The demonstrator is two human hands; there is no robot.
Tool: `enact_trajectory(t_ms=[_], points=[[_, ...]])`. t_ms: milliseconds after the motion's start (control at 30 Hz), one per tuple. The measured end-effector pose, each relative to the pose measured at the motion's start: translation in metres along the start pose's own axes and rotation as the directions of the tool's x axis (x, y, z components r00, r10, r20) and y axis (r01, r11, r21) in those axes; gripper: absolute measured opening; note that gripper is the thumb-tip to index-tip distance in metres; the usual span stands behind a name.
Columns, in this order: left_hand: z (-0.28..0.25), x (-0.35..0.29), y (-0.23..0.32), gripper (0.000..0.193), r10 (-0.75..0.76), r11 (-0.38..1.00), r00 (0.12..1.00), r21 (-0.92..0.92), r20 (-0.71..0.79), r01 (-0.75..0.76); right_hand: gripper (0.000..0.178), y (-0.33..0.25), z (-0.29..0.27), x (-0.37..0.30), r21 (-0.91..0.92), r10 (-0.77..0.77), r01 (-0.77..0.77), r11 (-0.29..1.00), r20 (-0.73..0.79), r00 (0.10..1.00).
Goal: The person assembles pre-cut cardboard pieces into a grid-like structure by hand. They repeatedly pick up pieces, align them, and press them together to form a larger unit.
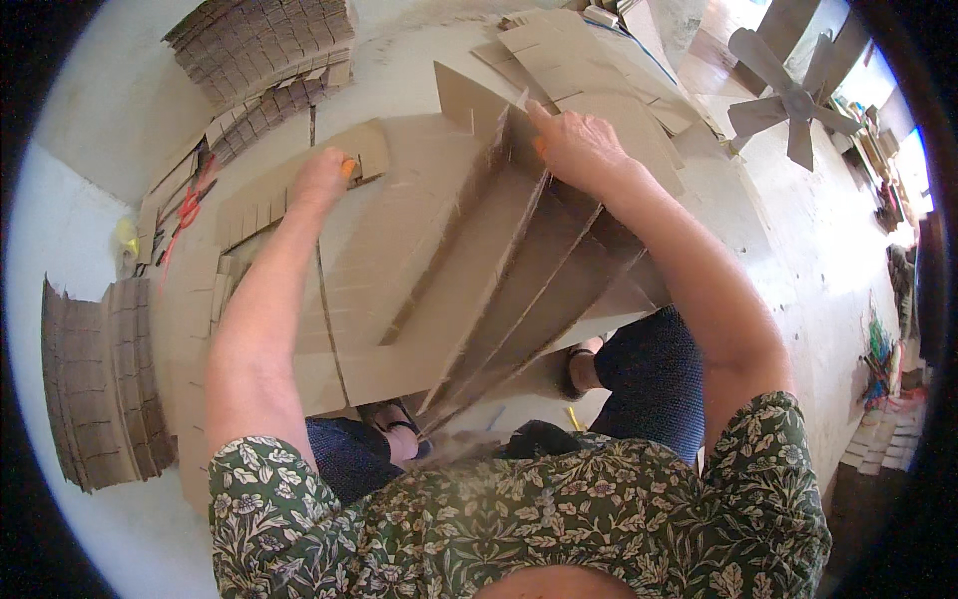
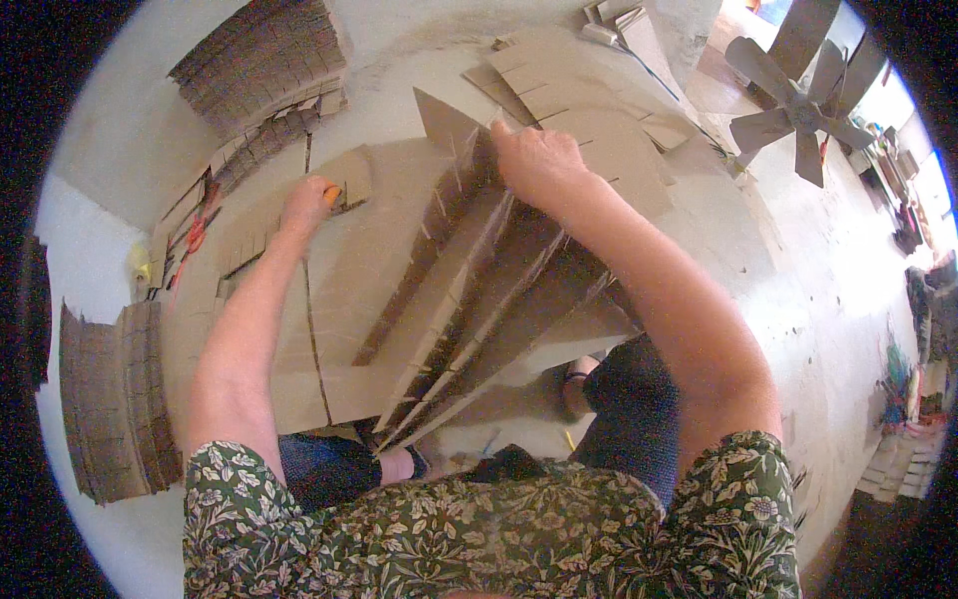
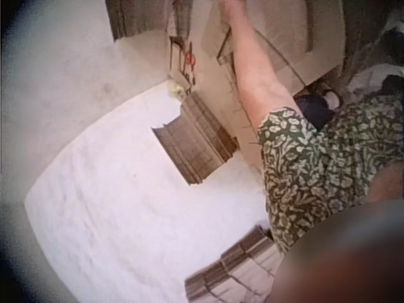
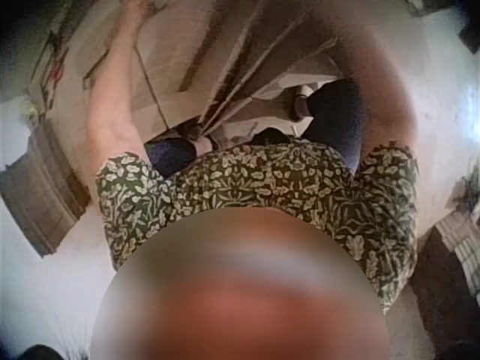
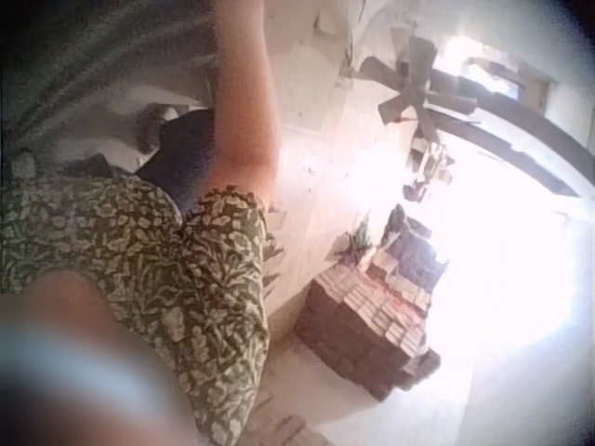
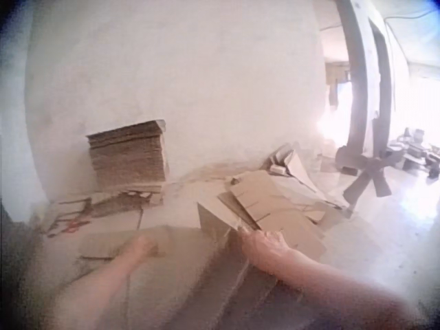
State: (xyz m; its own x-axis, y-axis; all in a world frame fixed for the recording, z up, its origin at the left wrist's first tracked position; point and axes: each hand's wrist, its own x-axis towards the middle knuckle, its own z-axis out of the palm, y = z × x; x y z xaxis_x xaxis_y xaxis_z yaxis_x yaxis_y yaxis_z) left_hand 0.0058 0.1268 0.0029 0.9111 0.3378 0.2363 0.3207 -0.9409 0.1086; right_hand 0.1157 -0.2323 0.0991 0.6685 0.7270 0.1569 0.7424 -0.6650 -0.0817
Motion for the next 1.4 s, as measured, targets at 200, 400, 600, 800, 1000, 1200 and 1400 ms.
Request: enact_trajectory(t_ms=[200,400,600,800,1000,1200,1400], points=[[-0.012,0.003,0.005,0.023,-0.007,0.984,0.987,-0.177,-0.158,-0.021,0.044,0.020,0.042,0.024,0.251,-0.093,0.116,0.961,-0.103,0.990],[-0.062,0.026,0.066,0.023,0.079,0.992,0.970,-0.076,-0.229,-0.098,0.014,0.029,0.038,0.014,0.274,-0.134,0.154,0.949,-0.089,0.987],[-0.072,0.061,0.072,0.020,0.017,0.999,0.993,0.031,-0.120,-0.013,0.010,0.016,0.011,-0.016,0.339,-0.059,0.100,0.935,-0.130,0.990],[-0.041,0.066,0.048,0.018,-0.333,0.820,0.931,-0.442,0.148,0.364,0.008,0.010,-0.003,-0.031,0.413,-0.100,0.178,0.893,-0.204,0.974],[-0.026,0.059,0.035,0.012,-0.323,0.559,0.896,-0.702,0.306,0.441,0.008,0.004,-0.011,-0.037,0.386,-0.130,0.219,0.896,-0.245,0.961],[-0.039,0.030,0.079,0.015,-0.176,0.462,0.836,-0.707,0.519,0.536,0.010,0.001,-0.006,-0.037,0.347,-0.130,0.215,0.913,-0.251,0.959],[-0.037,0.009,0.104,0.019,-0.116,0.347,0.872,-0.803,0.476,0.485,0.012,-0.009,0.003,-0.027,0.312,-0.145,0.187,0.931,-0.153,0.977]])
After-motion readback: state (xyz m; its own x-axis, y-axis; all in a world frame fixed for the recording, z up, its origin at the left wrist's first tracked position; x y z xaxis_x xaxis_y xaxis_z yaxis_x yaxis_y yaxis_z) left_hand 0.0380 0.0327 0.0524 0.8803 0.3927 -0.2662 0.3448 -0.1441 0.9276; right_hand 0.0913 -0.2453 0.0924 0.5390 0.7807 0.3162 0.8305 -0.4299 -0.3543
